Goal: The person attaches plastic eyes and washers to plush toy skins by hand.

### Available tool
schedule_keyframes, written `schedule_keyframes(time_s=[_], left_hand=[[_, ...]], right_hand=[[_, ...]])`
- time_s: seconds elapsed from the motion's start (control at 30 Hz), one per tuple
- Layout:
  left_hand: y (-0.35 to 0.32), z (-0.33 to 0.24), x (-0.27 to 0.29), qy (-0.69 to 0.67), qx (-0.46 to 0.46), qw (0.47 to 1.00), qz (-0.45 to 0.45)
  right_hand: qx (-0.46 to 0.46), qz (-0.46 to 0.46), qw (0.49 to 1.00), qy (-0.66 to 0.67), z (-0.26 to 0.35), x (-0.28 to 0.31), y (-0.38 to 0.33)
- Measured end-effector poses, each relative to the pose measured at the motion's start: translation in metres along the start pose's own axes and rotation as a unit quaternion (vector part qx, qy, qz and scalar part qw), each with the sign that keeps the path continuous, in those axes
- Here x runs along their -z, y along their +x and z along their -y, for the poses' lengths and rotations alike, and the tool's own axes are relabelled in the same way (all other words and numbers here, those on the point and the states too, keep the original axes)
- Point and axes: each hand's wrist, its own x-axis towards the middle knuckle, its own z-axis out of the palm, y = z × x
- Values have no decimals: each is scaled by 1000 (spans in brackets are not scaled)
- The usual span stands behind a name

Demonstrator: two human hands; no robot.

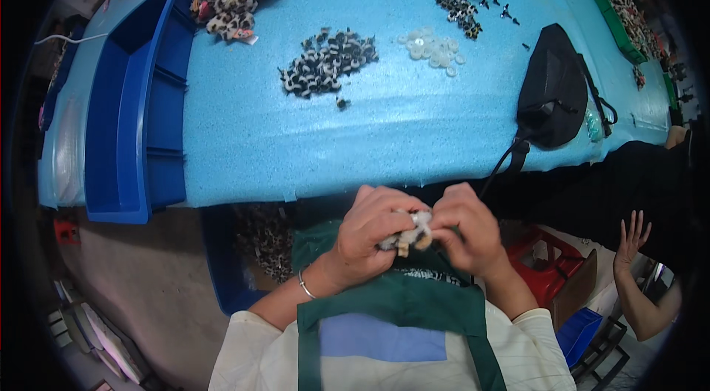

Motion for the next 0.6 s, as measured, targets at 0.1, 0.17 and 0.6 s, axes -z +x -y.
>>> schedule_keyframes(time_s=[0.1, 0.17, 0.6], left_hand=[[5, 2, 8, 22, 4, 1000, 3], [7, 10, 7, 19, 0, 1000, -5], [10, 25, 5, 111, -40, 993, 5]], right_hand=[[48, 4, 999, -25, 1, -19, -8], [33, 25, 999, -30, -3, -14, -2], [-138, -150, 936, -287, -106, 37, 91]])
